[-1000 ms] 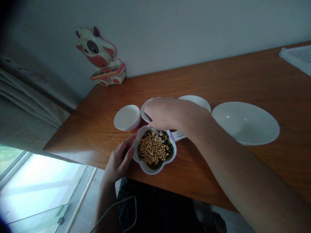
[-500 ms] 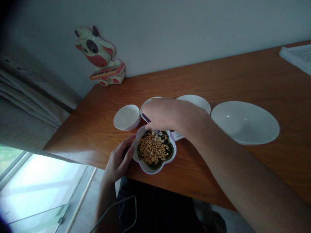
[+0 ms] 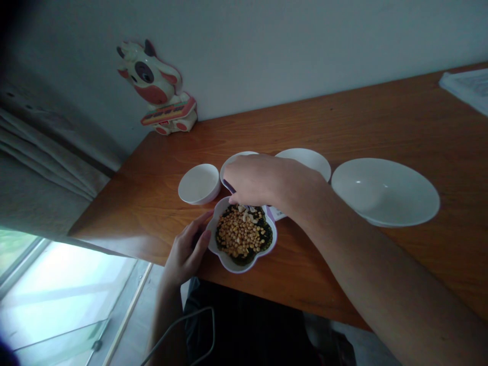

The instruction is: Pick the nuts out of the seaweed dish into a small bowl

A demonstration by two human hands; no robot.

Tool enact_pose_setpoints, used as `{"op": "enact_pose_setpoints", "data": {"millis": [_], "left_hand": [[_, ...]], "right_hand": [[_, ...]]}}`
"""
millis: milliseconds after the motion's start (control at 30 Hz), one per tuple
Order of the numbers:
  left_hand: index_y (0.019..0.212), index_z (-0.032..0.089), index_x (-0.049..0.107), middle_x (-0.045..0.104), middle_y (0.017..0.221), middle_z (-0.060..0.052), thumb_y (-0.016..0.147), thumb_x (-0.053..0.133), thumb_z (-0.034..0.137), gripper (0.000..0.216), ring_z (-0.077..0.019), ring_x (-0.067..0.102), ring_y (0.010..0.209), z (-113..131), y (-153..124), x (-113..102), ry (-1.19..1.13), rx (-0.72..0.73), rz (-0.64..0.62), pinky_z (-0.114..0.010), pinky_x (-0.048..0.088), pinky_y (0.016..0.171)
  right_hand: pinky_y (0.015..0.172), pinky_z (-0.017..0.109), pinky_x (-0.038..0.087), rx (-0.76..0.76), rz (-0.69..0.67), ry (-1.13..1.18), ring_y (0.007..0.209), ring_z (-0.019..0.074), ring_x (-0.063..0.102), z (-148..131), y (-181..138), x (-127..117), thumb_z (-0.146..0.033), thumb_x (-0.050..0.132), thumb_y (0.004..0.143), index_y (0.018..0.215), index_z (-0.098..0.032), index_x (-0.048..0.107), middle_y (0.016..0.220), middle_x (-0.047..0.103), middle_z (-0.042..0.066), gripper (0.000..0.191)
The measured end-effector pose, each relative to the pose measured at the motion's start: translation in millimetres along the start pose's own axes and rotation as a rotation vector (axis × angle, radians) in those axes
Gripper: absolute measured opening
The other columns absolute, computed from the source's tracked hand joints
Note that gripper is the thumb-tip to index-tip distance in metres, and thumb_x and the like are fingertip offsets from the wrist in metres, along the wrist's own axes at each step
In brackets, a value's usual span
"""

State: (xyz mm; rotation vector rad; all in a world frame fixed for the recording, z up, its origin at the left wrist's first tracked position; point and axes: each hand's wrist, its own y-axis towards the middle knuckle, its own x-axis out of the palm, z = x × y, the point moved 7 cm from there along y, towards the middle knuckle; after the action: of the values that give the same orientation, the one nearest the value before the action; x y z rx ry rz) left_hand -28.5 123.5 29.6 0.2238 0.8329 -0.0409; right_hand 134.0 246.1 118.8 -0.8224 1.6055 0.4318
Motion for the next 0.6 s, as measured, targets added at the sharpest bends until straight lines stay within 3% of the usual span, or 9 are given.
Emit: {"op": "enact_pose_setpoints", "data": {"millis": [600], "left_hand": [[0.146, 0.024, 0.053, 0.07, 0.133, -0.009, 0.106, 0.05, 0.035, 0.042, -0.025, 0.068, 0.117, -1.9, 0.9, 1.1, -0.009, -0.01, -0.006, -0.039, 0.053, 0.101]], "right_hand": [[0.054, 0.031, 0.033, 0.028, -0.006, -0.01, 0.062, 0.0193, 0.063, 2.8, 1.1, 2.5, -0.038, 0.064, 0.085, 0.089, -0.026, 0.073, 0.083, 0.076, 0.007, 0.015]]}}
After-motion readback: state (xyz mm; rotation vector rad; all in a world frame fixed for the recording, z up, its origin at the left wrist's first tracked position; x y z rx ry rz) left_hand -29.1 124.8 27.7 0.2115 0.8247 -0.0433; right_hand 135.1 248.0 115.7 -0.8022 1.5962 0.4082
